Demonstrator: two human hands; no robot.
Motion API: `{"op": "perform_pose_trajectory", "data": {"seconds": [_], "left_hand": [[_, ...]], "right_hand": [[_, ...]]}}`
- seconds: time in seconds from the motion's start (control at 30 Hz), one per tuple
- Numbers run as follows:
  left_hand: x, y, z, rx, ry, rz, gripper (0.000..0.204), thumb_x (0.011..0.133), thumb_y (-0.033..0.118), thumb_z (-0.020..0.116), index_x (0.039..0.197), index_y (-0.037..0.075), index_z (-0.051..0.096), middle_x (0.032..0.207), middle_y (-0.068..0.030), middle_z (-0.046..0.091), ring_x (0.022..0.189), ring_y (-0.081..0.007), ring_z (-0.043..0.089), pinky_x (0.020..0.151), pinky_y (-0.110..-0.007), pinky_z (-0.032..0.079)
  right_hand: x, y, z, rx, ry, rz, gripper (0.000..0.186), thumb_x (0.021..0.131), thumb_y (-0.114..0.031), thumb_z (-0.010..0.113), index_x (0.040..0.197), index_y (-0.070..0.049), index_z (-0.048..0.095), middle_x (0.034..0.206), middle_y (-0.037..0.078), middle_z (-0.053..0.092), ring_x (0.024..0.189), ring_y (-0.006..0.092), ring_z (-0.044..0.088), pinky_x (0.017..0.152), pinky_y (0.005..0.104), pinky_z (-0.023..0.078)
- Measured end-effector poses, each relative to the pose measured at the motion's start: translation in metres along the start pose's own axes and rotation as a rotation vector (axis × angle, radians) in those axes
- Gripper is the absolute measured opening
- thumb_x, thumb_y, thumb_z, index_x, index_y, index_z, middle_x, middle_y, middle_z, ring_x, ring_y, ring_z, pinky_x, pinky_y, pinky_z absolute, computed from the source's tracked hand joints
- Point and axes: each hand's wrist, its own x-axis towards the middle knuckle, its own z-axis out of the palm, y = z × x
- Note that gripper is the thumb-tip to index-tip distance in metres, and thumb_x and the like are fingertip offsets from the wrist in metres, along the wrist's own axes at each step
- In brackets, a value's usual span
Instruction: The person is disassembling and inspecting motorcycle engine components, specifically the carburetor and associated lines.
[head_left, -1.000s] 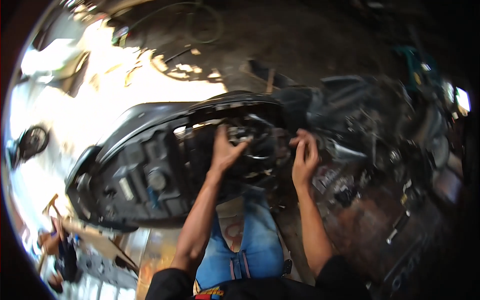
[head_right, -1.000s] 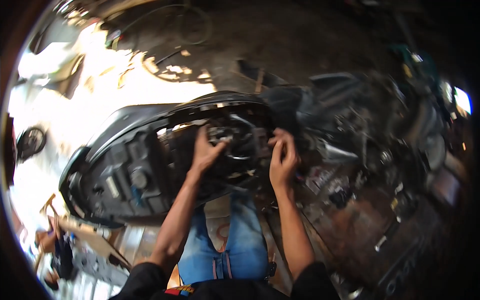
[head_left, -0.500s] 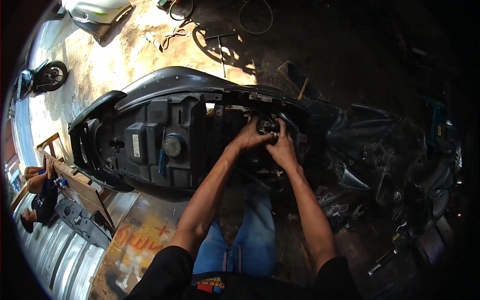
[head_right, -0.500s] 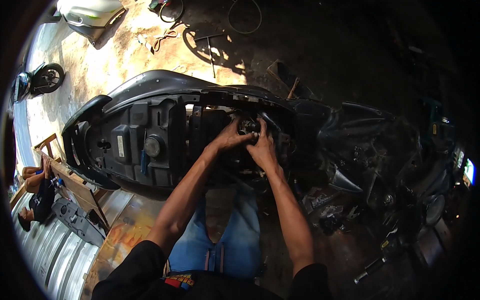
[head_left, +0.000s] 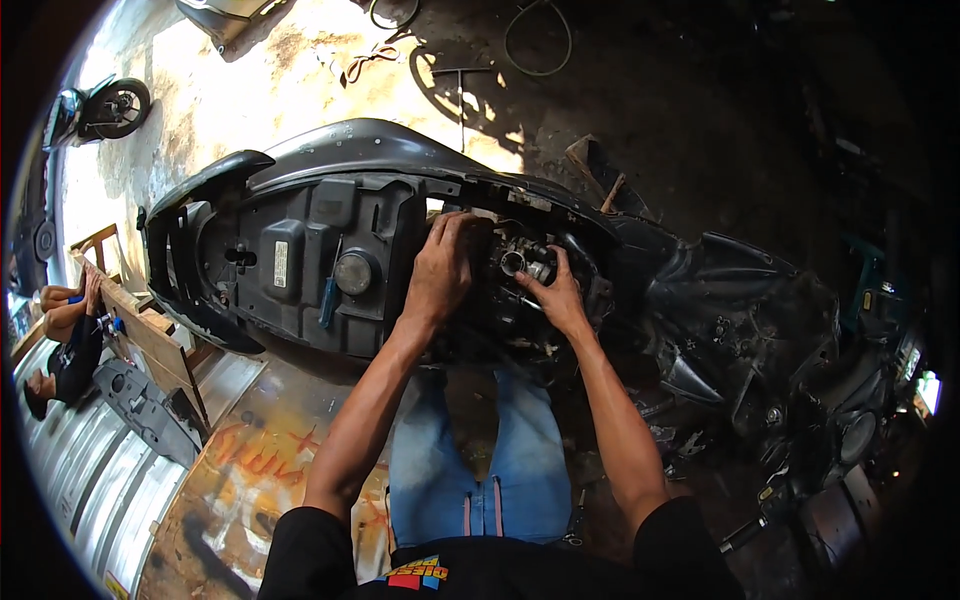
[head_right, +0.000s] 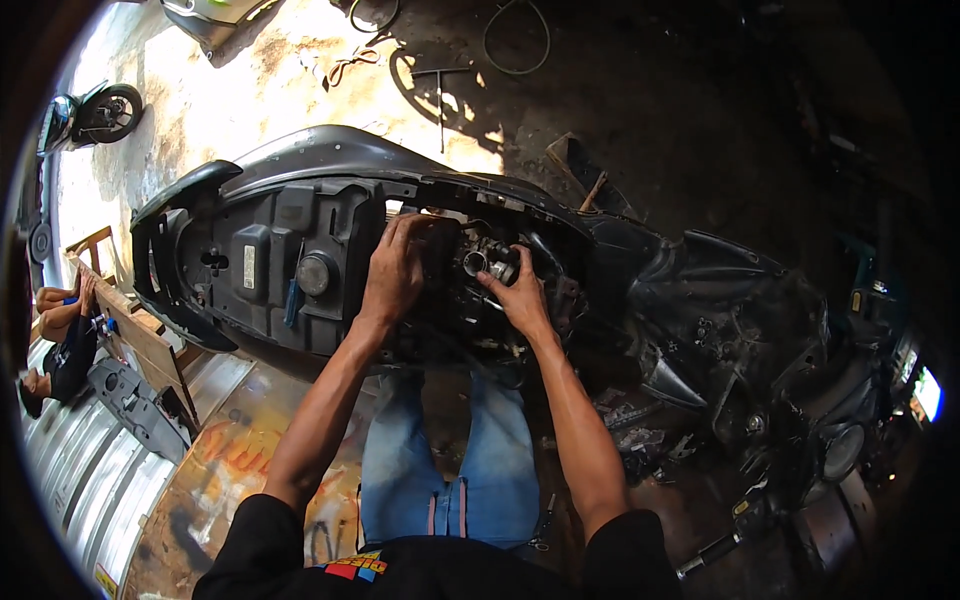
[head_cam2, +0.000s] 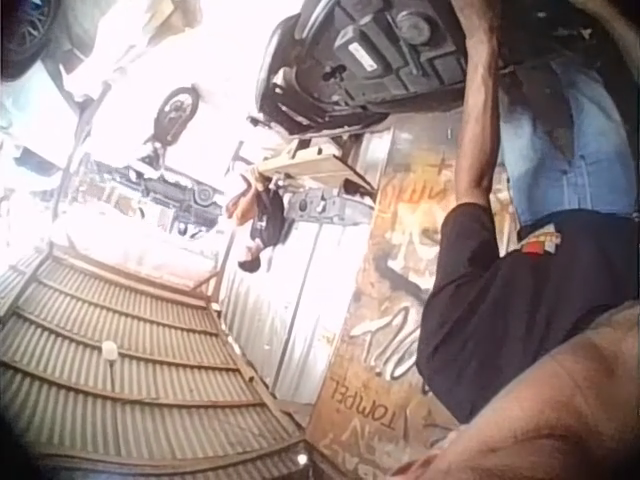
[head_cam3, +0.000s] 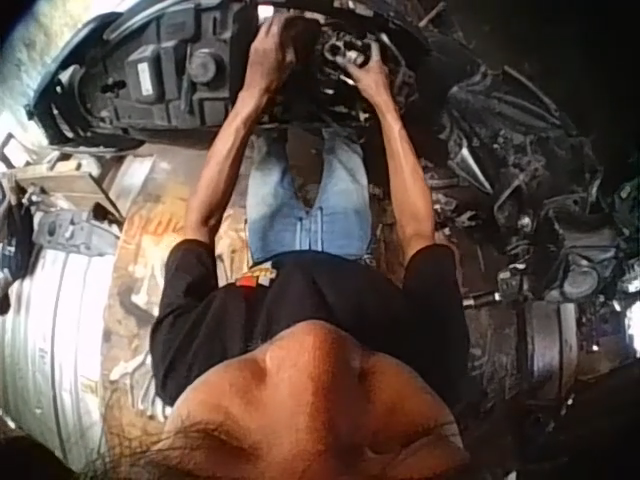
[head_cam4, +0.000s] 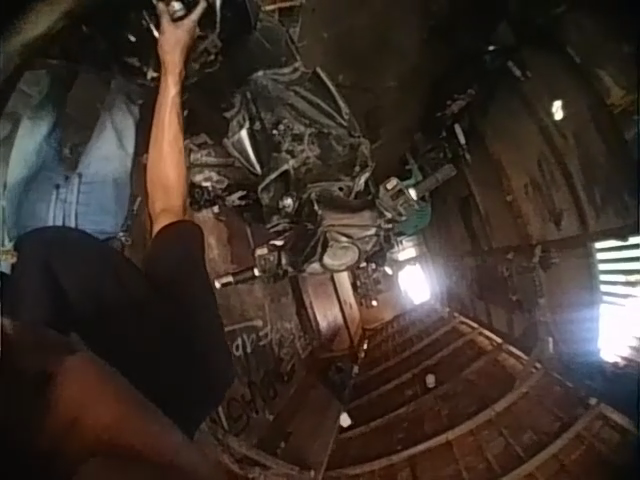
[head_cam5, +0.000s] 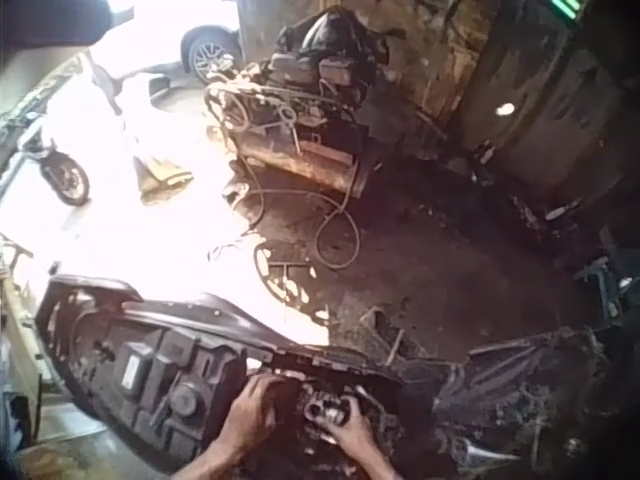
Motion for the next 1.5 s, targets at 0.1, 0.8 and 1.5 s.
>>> {"op": "perform_pose_trajectory", "data": {"seconds": [0.1,0.8,1.5], "left_hand": [[-0.008,0.001,0.001,0.083,-0.063,0.037,0.043,0.086,-0.008,0.054,0.126,0.004,0.055,0.127,-0.0191,0.059,0.112,-0.0438,0.061,0.093,-0.049,0.054],[0.032,-0.091,0.094,0.563,-0.539,-0.052,0.018,0.087,0.008,0.057,0.095,0.0,0.072,0.092,-0.025,0.07,0.09,-0.0413,0.069,0.08,-0.05,0.056],[0.034,-0.078,0.09,0.539,-0.54,0.035,0.032,0.088,0.01,0.057,0.112,-0.008,0.064,0.11,-0.0312,0.066,0.102,-0.0481,0.065,0.086,-0.052,0.054]], "right_hand": [[0.009,-0.005,-0.001,-0.13,0.025,0.049,0.08,0.081,-0.046,0.084,0.141,-0.013,0.043,0.119,0.024,0.07,0.114,0.0414,0.067,0.097,0.0464,0.05],[0.008,-0.005,-0.008,-0.219,0.02,0.147,0.089,0.081,-0.039,0.084,0.15,-0.009,0.035,0.121,0.03,0.066,0.114,0.0469,0.064,0.099,0.0505,0.051],[0.018,0.001,0.028,-0.274,-0.041,0.115,0.094,0.09,-0.026,0.075,0.16,-0.005,0.017,0.148,0.04,0.039,0.131,0.0579,0.045,0.11,0.0577,0.039]]}}
